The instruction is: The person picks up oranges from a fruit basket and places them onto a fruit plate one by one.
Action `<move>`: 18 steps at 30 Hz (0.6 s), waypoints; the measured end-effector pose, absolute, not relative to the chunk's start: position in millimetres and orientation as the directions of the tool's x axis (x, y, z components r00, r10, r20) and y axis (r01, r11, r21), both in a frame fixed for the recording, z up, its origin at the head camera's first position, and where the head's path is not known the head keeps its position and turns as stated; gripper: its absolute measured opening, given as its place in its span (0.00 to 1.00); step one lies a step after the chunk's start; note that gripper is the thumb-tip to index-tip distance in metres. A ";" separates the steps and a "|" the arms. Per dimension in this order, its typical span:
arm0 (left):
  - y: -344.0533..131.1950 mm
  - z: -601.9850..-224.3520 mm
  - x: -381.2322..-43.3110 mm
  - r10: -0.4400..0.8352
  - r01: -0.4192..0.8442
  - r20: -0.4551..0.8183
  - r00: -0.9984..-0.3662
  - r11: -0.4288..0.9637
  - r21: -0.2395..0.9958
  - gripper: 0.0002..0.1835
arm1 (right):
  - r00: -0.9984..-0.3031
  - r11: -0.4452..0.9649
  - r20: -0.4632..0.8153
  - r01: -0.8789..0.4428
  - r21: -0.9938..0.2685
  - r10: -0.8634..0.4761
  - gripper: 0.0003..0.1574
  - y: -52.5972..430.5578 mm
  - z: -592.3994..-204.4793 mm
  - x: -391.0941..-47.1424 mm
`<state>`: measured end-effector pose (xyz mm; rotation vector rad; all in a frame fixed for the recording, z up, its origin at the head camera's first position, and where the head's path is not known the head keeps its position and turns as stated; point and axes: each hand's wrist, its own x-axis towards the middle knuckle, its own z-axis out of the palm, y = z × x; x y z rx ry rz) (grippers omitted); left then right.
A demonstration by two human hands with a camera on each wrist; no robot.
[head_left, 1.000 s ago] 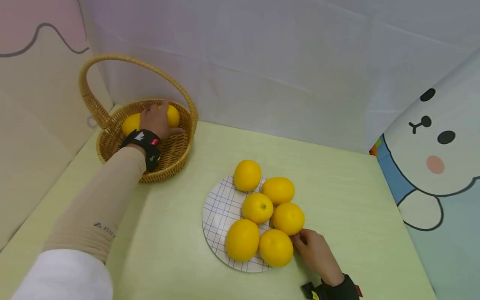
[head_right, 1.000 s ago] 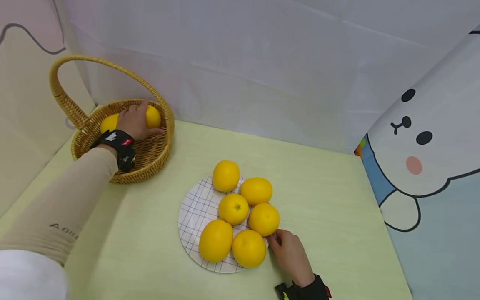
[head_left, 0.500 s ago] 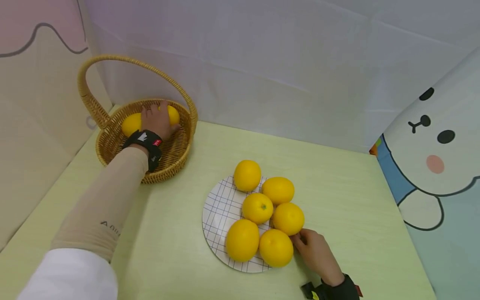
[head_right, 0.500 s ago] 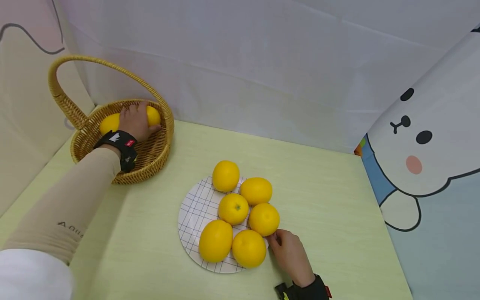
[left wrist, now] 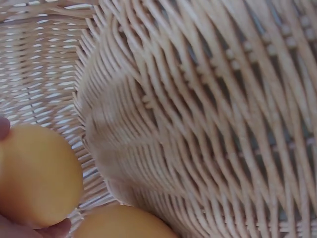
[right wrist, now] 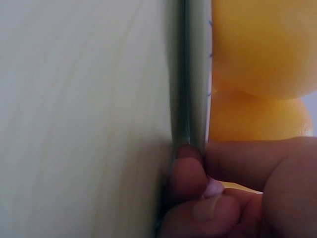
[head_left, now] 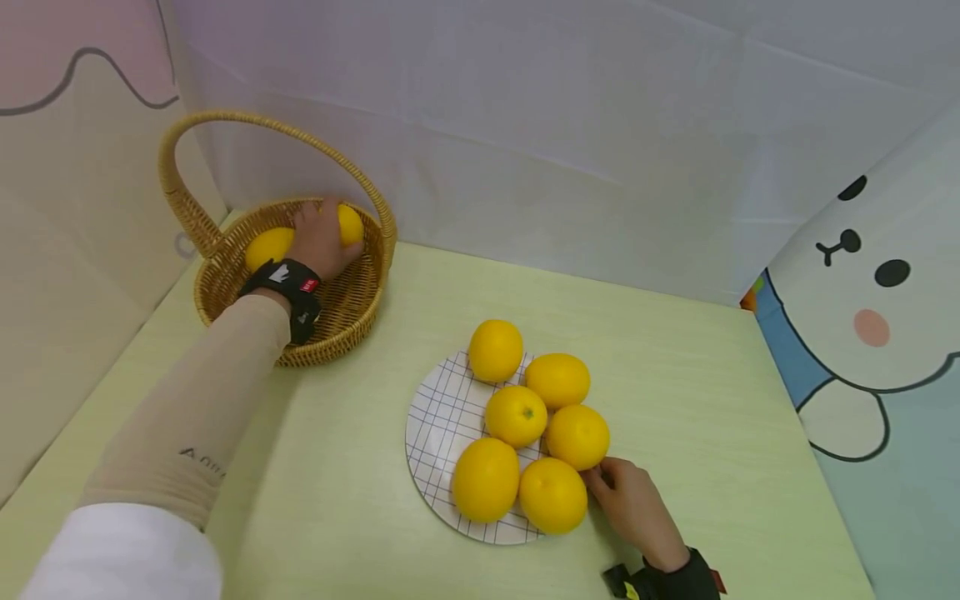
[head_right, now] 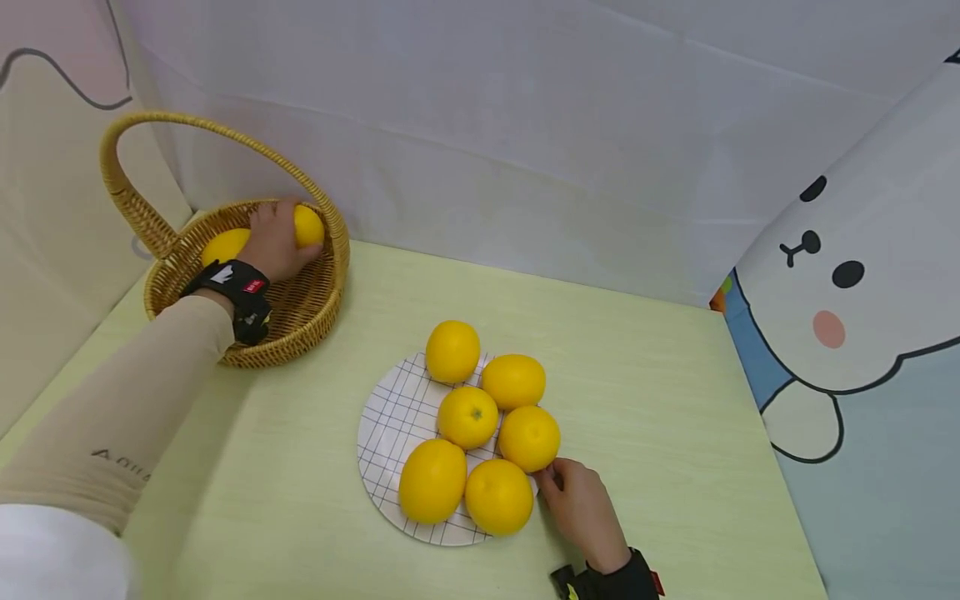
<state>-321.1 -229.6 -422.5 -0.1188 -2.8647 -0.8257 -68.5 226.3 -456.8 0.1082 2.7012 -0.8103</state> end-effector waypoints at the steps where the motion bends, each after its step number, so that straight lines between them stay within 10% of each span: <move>1: -229.4 -420.5 -320.5 0.031 0.115 0.164 -0.986 0.838 0.534 0.41 | -0.947 0.837 -0.320 0.161 -0.523 -0.018 0.15 226.3 -457.0 -68.5; 18: -273.1 -384.9 -273.8 0.072 0.133 0.121 -0.990 0.762 0.633 0.43 | -0.944 0.820 -0.329 0.164 -0.549 -0.032 0.17 218.7 -458.7 -67.6</move>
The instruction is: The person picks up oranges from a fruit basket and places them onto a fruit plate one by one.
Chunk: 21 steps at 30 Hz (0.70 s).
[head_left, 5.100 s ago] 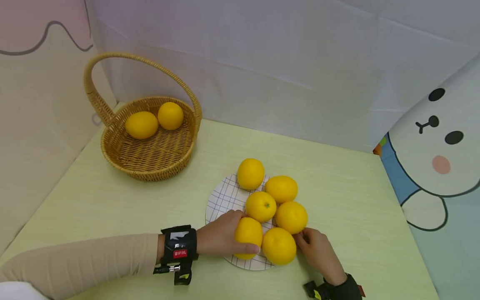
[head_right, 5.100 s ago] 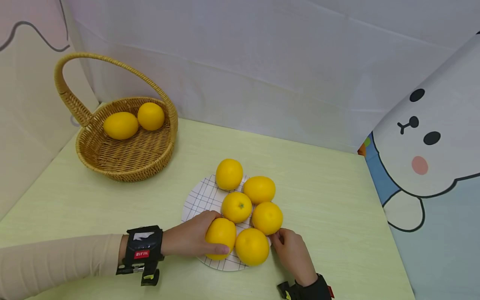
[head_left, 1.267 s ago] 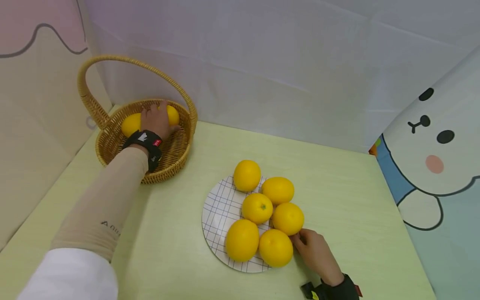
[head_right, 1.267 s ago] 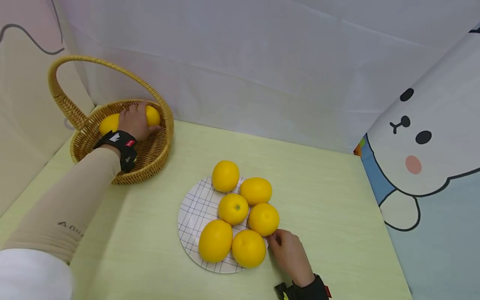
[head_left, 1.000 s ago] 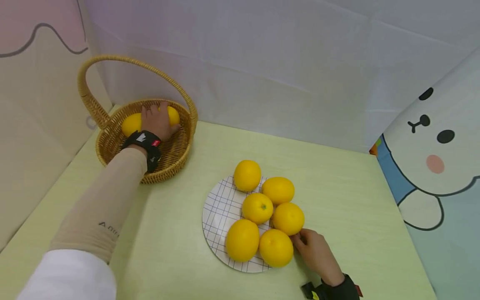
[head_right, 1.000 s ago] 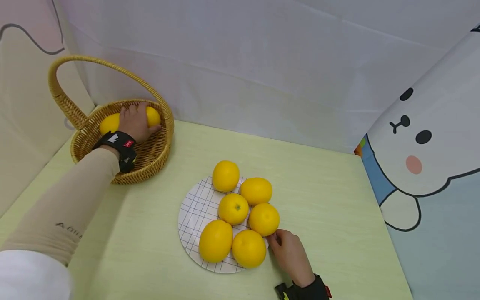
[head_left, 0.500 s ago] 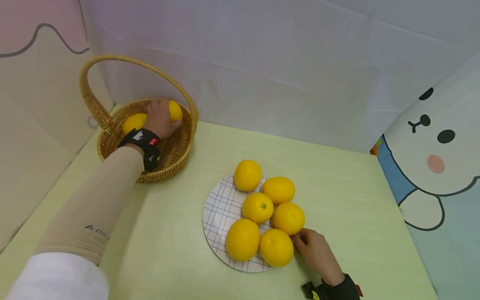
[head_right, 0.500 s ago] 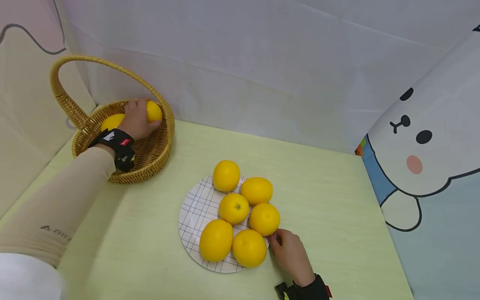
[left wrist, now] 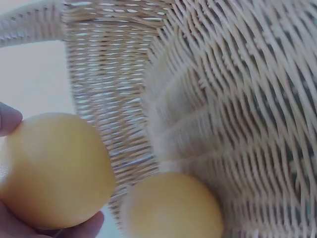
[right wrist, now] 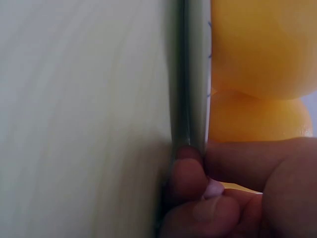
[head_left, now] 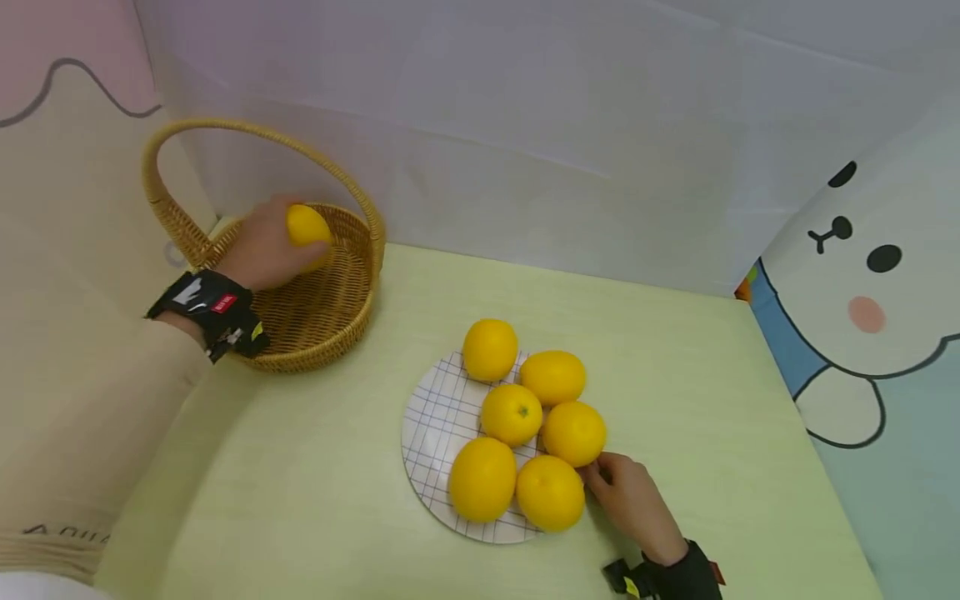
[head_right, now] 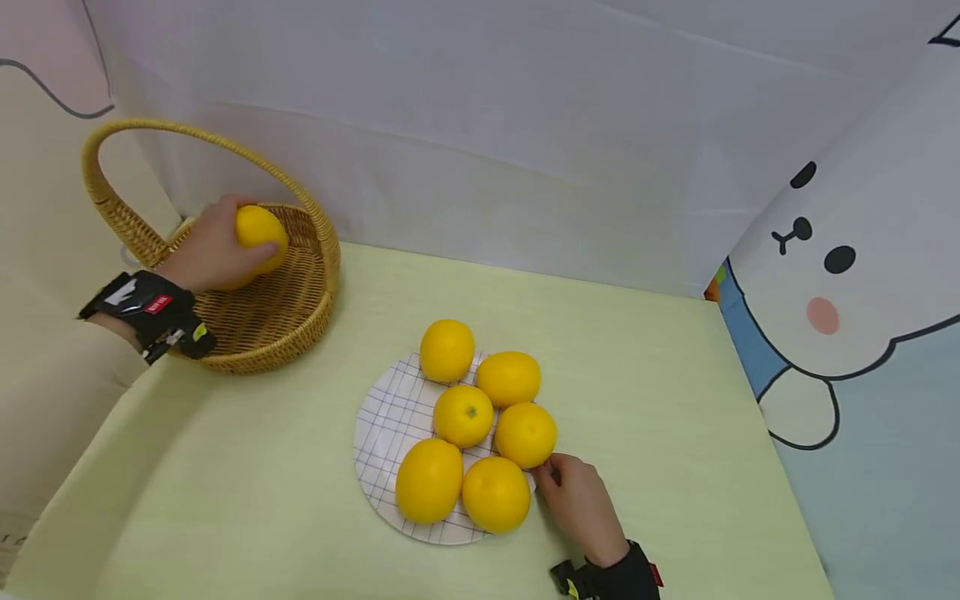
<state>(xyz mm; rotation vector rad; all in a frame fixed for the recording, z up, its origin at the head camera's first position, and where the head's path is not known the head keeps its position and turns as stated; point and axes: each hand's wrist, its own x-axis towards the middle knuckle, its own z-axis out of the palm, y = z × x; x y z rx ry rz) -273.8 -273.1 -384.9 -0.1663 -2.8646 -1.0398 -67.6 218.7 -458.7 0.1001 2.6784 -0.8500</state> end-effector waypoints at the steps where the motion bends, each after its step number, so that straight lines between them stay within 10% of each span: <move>1: -275.1 -380.3 -266.9 0.079 0.132 0.111 -0.991 0.758 0.639 0.43 | -0.943 0.819 -0.331 0.163 -0.550 -0.034 0.16 217.5 -458.6 -67.7; 21: -206.3 -323.5 -178.3 0.235 0.211 0.075 -0.969 0.631 0.746 0.38 | -0.946 0.836 -0.323 0.150 -0.529 -0.035 0.16 222.0 -459.6 -68.2</move>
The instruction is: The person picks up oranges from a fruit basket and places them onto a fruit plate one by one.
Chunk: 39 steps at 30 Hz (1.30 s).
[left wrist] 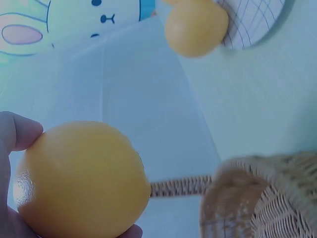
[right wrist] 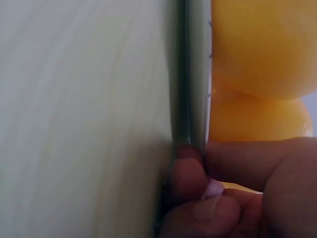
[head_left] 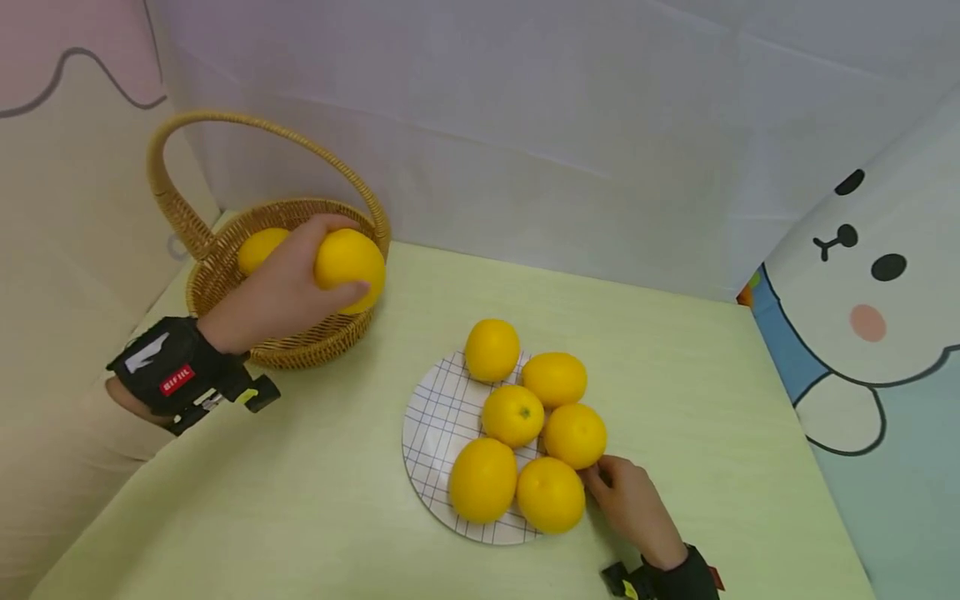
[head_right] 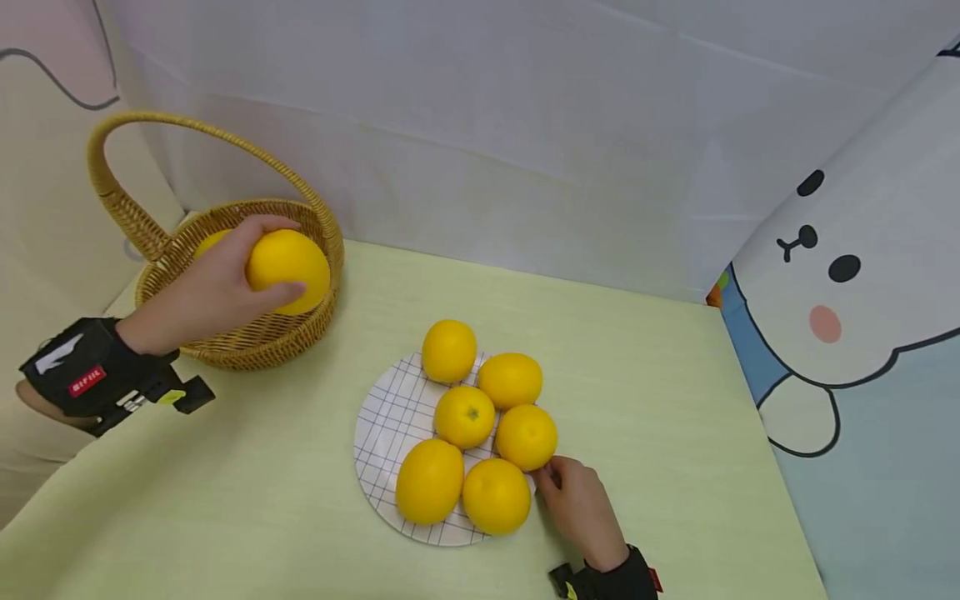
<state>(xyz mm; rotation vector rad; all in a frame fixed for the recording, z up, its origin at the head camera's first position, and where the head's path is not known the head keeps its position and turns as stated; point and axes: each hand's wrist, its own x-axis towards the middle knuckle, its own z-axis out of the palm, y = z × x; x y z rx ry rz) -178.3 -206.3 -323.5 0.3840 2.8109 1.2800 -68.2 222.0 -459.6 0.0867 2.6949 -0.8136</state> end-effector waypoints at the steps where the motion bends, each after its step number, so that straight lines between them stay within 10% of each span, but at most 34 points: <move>1: -202.6 -324.4 -177.1 0.242 0.210 0.070 -0.968 0.622 0.754 0.38 | -0.946 0.835 -0.323 0.150 -0.529 -0.035 0.16 222.1 -459.6 -68.3; 39: -110.2 -432.9 -186.0 0.516 0.231 -0.091 -0.851 0.526 0.819 0.36 | -0.950 0.835 -0.311 0.145 -0.530 -0.033 0.18 222.1 -460.8 -67.1</move>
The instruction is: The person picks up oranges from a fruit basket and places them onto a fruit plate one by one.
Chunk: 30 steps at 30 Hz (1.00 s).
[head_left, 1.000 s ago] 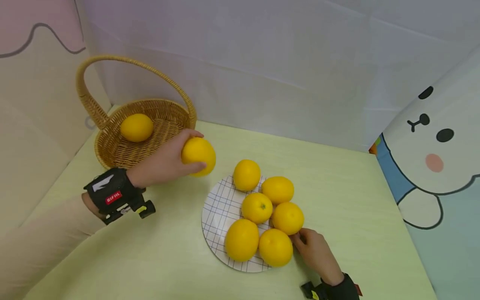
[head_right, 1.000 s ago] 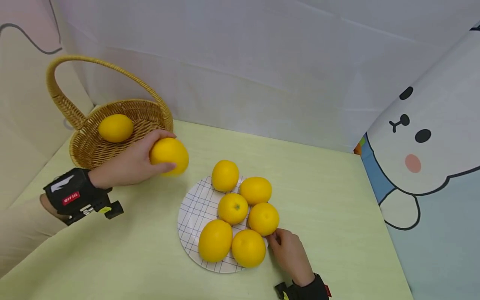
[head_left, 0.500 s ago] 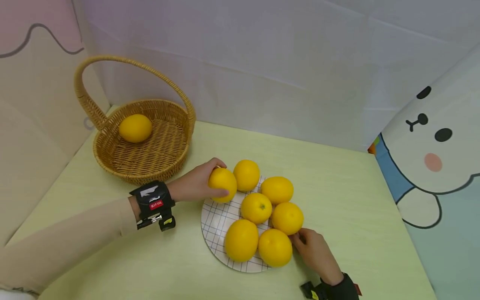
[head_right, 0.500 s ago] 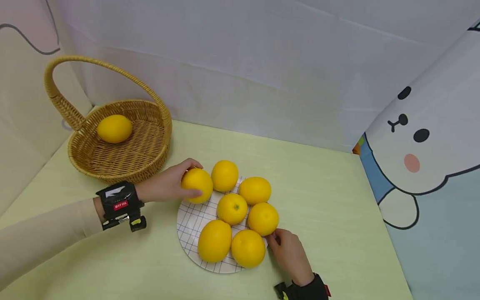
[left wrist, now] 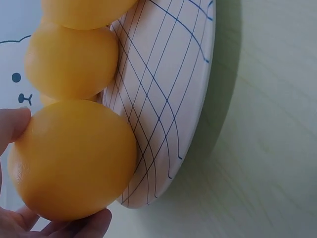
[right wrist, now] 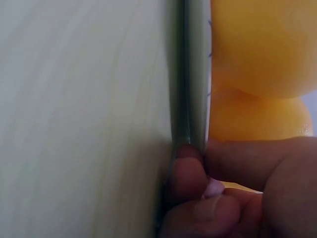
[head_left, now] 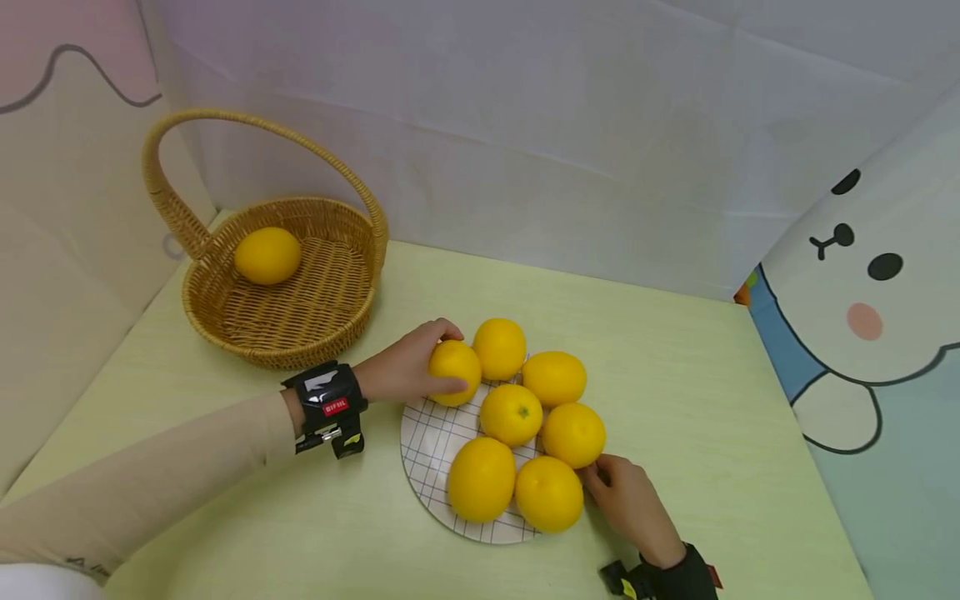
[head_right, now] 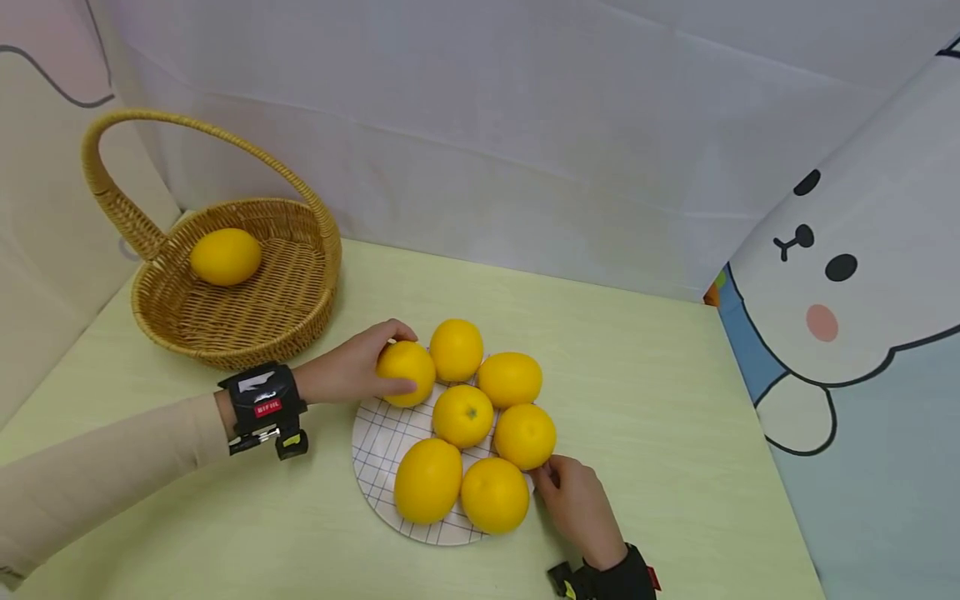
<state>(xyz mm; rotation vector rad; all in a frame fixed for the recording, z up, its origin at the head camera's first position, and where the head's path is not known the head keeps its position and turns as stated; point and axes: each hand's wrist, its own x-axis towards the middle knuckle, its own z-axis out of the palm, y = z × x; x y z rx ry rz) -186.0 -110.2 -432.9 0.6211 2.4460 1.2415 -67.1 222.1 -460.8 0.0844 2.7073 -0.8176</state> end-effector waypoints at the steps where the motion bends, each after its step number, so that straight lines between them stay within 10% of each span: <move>1: -109.7 -432.9 -186.1 0.519 0.237 -0.089 -0.850 0.528 0.815 0.36 | -0.950 0.837 -0.312 0.145 -0.528 -0.032 0.17 222.0 -460.7 -66.9; 30: -117.8 -432.9 -181.9 0.540 0.211 -0.131 -0.831 0.525 0.824 0.43 | -0.948 0.840 -0.317 0.151 -0.522 -0.026 0.16 221.5 -460.0 -67.2</move>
